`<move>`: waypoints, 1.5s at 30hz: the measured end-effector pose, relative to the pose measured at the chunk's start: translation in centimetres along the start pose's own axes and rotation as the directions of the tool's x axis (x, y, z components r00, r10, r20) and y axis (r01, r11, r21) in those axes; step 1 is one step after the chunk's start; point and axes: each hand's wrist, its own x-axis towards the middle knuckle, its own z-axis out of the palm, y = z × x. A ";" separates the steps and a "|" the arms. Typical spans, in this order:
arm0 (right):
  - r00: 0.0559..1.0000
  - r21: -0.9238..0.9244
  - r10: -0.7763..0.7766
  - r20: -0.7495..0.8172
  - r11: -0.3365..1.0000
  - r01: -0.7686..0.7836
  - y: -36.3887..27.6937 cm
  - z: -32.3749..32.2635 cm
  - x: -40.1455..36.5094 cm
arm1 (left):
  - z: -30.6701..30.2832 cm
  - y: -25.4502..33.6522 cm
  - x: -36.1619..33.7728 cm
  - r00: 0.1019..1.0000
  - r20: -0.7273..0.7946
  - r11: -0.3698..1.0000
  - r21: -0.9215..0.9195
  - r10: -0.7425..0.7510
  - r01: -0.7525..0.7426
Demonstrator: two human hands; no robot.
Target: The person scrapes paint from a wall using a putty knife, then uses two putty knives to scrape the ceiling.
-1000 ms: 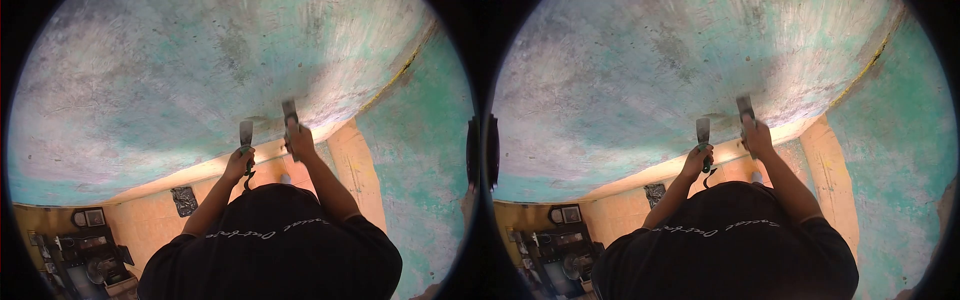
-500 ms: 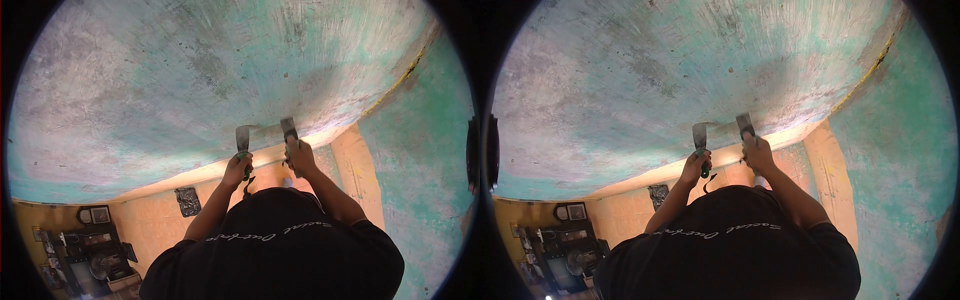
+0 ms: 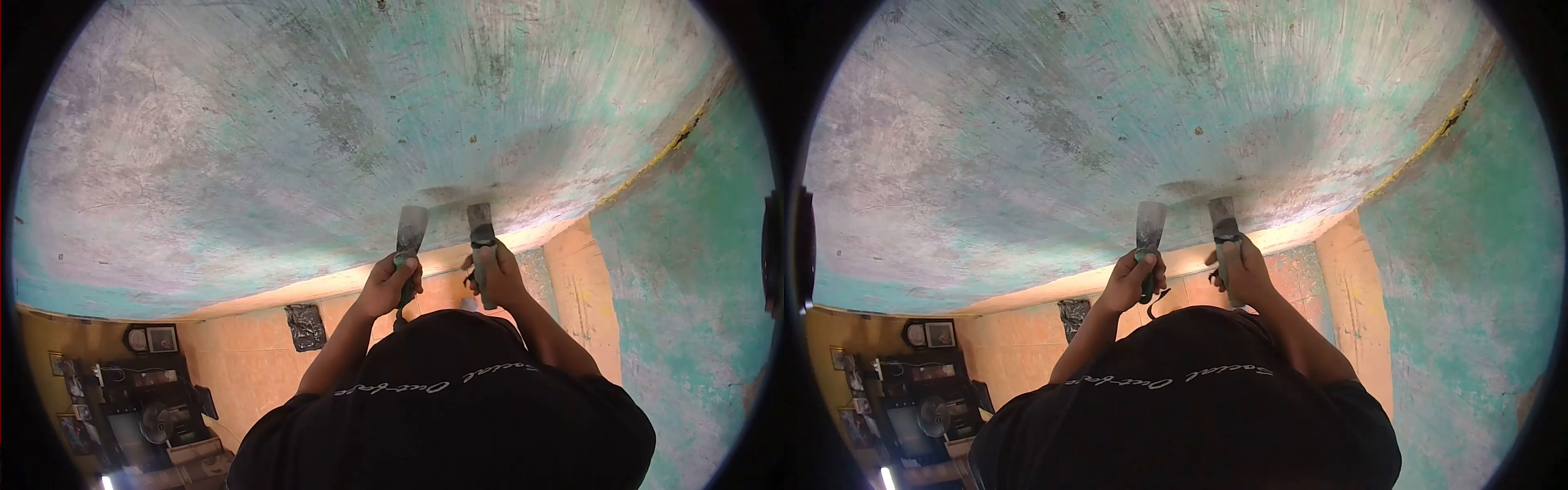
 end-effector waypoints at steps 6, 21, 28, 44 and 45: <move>0.979 -0.020 -0.202 0.038 0.979 0.203 -7.4 1.9 3.4 | 0.2 1.8 0.3 0.994 -0.053 0.992 0.086 0.094 -0.089; 0.996 0.063 -0.079 0.040 0.995 0.076 -8.6 1.6 2.3 | 0.1 7.9 0.5 0.990 0.087 0.986 0.110 0.115 -0.125; 0.977 0.160 -0.186 0.107 0.973 0.168 -9.7 1.7 0.8 | 1.5 15.6 -1.0 0.894 0.180 0.674 0.600 0.411 -0.431; 0.537 0.064 -0.791 0.294 0.577 0.814 -25.9 3.8 -0.5 | 1.0 31.9 -5.4 0.576 0.448 0.106 0.720 0.683 -0.686; 0.503 0.072 -0.790 0.351 0.559 0.826 -26.9 4.3 -0.7 | 1.1 32.7 -5.7 0.583 0.447 0.101 0.730 0.678 -0.676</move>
